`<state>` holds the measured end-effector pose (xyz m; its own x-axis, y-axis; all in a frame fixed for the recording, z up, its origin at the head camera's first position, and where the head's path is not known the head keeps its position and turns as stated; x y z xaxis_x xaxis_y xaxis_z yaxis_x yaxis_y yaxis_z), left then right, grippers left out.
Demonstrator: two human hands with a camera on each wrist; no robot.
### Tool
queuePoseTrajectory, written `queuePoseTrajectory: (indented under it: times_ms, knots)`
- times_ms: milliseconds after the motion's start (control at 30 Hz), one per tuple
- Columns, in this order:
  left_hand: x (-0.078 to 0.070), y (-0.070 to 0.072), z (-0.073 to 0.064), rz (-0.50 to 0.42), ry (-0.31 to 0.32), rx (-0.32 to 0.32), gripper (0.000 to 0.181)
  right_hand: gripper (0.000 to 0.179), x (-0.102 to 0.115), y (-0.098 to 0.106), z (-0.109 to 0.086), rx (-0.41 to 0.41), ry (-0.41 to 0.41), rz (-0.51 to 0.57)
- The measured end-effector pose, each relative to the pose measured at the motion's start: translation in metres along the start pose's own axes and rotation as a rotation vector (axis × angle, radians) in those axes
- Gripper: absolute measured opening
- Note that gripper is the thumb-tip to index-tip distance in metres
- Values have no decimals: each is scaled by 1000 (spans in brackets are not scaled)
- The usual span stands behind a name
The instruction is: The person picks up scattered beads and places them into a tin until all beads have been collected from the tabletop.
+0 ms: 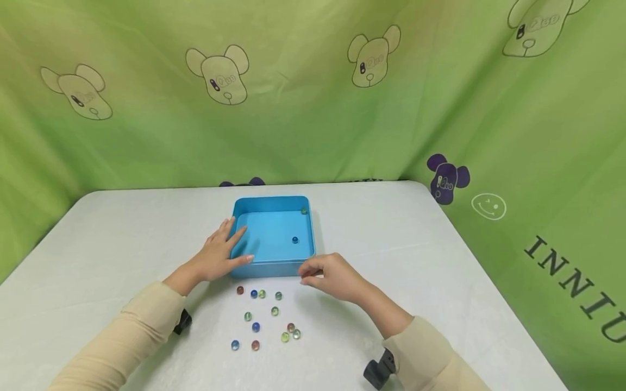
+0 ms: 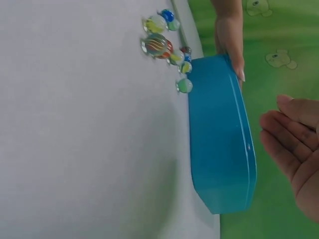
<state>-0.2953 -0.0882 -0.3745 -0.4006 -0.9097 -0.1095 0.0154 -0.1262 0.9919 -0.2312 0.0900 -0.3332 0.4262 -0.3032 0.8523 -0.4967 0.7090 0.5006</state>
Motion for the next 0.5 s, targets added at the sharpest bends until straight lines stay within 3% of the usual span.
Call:
queuePoseTrajectory:
  times_ms: [300, 500]
  knots:
    - [-2, -2, 1, 6, -4, 2, 80, 12, -7, -17, -21, 72, -10, 18]
    - [-2, 0, 0, 17, -2, 0, 81, 9, -14, -31, -29, 133, -64, 31]
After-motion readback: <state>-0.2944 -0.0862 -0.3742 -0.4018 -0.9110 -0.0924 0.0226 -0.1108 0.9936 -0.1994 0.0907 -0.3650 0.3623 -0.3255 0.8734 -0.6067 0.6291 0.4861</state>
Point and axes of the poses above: each hand's wrist, its own z-axis towards the middle knuckle, its own y-axis out of the back of the hand, x = y × z, the point moved 10 cm from there along z, towards the middle knuckle, and after that the axes turned 15 degrees about z, right-handed, at the moved point
